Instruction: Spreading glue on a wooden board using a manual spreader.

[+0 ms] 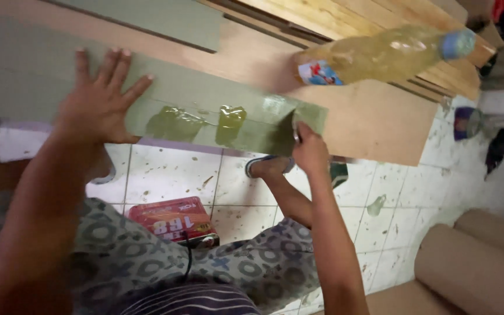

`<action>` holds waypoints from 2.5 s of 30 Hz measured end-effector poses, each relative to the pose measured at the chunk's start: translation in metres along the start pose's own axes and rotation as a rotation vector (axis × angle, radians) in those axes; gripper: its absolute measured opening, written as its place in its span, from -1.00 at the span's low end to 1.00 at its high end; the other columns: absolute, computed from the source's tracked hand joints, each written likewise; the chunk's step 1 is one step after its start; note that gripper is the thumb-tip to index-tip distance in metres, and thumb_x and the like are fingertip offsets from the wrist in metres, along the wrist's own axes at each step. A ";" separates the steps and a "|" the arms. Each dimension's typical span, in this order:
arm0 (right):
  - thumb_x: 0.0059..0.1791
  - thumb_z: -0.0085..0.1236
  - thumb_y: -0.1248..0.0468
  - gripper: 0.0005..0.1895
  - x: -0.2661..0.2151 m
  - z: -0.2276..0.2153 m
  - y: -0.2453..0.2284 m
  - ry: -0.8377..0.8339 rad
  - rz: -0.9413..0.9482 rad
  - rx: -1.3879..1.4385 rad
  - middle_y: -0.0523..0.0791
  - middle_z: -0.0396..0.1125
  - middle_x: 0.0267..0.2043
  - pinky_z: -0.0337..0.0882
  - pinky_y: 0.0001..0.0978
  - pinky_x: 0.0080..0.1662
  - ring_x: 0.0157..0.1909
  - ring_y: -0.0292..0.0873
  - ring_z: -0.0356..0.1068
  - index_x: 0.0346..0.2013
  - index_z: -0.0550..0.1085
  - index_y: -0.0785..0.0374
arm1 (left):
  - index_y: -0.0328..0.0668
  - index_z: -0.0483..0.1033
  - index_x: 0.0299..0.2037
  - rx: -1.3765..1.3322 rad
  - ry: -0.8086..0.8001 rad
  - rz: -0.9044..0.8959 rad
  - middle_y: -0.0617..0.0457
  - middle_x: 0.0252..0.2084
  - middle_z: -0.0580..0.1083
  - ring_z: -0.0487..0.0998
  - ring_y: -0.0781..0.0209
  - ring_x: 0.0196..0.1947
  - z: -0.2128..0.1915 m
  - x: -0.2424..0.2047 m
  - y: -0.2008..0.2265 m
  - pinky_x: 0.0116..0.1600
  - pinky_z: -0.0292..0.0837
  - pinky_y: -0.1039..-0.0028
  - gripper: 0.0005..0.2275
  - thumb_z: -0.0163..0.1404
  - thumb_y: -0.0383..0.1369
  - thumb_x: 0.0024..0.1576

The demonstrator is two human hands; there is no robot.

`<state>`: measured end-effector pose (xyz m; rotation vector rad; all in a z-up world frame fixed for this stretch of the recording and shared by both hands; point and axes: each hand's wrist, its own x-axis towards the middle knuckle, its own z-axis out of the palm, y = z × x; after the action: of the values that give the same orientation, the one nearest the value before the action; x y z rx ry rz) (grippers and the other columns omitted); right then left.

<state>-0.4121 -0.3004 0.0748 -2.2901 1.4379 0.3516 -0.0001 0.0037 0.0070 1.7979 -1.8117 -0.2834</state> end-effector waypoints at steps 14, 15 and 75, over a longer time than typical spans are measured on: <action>-0.38 0.07 0.58 -0.10 -0.057 0.041 -0.129 -0.077 -0.512 -0.116 -0.05 0.36 0.31 0.37 0.00 0.23 0.29 0.13 0.28 0.29 0.42 0.17 | 0.22 -0.33 0.57 0.199 -0.004 -0.047 -0.29 0.61 -0.37 -0.33 -0.31 0.58 0.021 -0.002 -0.012 0.46 -0.53 -0.47 0.14 -0.43 0.53 -0.26; -0.38 0.07 0.58 -0.10 -0.068 0.039 -0.136 -0.078 -0.515 -0.120 -0.05 0.36 0.31 0.37 0.00 0.23 0.29 0.13 0.28 0.29 0.42 0.17 | 0.22 -0.33 0.57 0.198 -0.001 -0.051 -0.29 0.61 -0.37 -0.33 -0.31 0.58 0.022 -0.003 -0.012 0.46 -0.53 -0.47 0.14 -0.43 0.53 -0.26; 0.07 0.03 0.29 -0.48 -0.007 0.046 0.045 0.312 -0.619 -0.451 0.01 0.38 0.29 0.38 -0.05 0.19 0.28 0.10 0.34 0.35 0.36 0.28 | 0.20 -0.38 0.56 0.276 0.142 0.047 -0.19 0.62 -0.39 -0.34 -0.23 0.55 0.032 0.003 -0.017 0.44 -0.48 -0.42 0.18 -0.47 0.55 -0.32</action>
<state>-0.4553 -0.2902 0.0277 -3.1173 0.7338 0.1349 -0.0023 -0.0085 -0.0273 1.9014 -1.8591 0.1164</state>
